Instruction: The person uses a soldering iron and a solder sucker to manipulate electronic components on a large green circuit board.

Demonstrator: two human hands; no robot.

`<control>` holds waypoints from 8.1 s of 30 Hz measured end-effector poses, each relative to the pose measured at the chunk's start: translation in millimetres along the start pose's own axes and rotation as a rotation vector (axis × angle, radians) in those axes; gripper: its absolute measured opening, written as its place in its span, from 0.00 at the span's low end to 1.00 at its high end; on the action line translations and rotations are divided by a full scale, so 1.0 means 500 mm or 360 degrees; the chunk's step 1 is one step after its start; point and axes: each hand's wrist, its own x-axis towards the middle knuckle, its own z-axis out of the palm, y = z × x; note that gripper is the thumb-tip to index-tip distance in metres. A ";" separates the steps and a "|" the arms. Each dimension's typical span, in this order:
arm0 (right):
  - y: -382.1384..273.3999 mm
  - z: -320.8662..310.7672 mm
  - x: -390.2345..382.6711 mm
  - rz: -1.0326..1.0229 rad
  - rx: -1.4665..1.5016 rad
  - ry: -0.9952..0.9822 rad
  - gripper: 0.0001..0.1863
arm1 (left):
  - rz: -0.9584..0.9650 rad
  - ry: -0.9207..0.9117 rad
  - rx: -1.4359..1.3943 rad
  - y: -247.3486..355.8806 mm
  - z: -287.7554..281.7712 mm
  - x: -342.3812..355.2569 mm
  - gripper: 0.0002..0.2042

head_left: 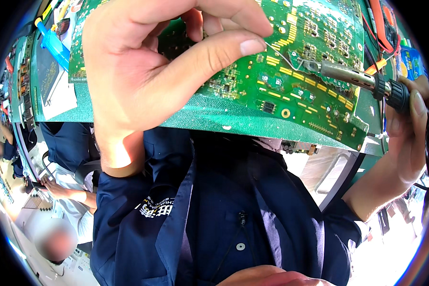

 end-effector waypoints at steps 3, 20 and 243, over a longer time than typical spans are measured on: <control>0.008 0.001 -0.014 0.0205 0.0198 0.0090 0.17 | 0.0012 0.0007 -0.0015 -0.005 0.002 -0.002 0.07; 0.009 0.028 -0.049 -0.0036 0.0015 0.0260 0.21 | 0.0041 -0.0083 0.0225 0.017 0.009 -0.006 0.08; 0.005 0.065 -0.037 -0.0145 0.0356 0.0408 0.10 | -0.0463 0.0400 0.0882 0.097 -0.280 -0.204 0.11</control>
